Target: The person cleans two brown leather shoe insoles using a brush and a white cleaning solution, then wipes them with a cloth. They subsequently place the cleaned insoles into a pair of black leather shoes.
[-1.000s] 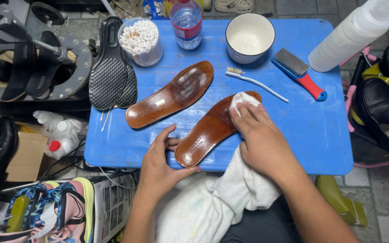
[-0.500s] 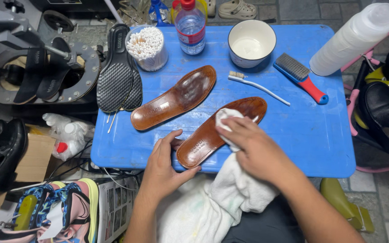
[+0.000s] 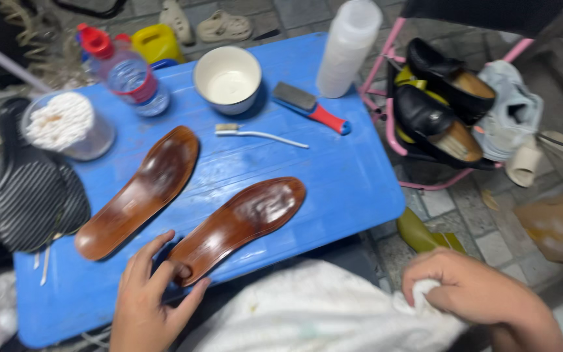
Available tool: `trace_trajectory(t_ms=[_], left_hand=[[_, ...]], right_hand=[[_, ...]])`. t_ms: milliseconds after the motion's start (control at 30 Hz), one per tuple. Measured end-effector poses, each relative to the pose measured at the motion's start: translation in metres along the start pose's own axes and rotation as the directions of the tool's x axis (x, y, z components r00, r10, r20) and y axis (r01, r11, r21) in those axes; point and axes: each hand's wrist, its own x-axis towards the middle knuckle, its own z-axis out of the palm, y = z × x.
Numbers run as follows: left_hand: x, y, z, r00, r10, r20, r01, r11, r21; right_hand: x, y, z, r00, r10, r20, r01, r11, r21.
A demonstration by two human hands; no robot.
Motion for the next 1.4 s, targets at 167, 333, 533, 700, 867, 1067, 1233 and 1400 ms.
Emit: trace_trajectory(t_ms=[167,333,533,700,867,1067,1233,1400], left_hand=[[0.028,0.027,0.024,0.984,0.151,0.091,-0.152,0.988,0.001],[0.06,0.046,0.061,0.939,0.261,0.224,-0.296,0.945,0.14],[0.061,0.043,0.071,0.921,0.257,0.294,-0.325,0.922,0.211],[0.061,0.041,0.07,0.914,0.228,0.336,-0.313,0.922,0.227],[0.055,0.034,0.064,0.916,0.224,0.332,-0.318,0.911,0.264],[0.057,0.043,0.059,0.932,0.142,0.333,-0.233,0.939,0.252],[0.061,0.038,0.059,0.953,0.142,0.269,-0.205,0.953,0.224],[0.061,0.018,0.056,0.984,0.143,0.103,-0.155,0.98,0.121]], right_hand=[[-0.015,0.049,0.018,0.975,0.208,0.082,-0.2,0.975,-0.092],[0.014,0.104,0.038,0.943,0.33,-0.053,-0.333,0.921,-0.203],[0.028,0.171,-0.037,0.699,0.361,-0.617,-0.553,0.82,-0.147],[0.036,0.217,-0.084,0.386,-0.009,-0.922,-0.617,0.74,-0.266],[0.057,0.298,-0.115,0.272,-0.128,-0.954,-0.283,0.937,-0.206],[0.097,0.289,-0.127,0.337,0.299,-0.893,-0.482,0.869,0.109],[0.11,0.277,-0.125,0.284,0.164,-0.945,-0.445,0.895,0.022],[0.105,0.302,-0.116,0.235,-0.133,-0.963,-0.314,0.927,-0.205]])
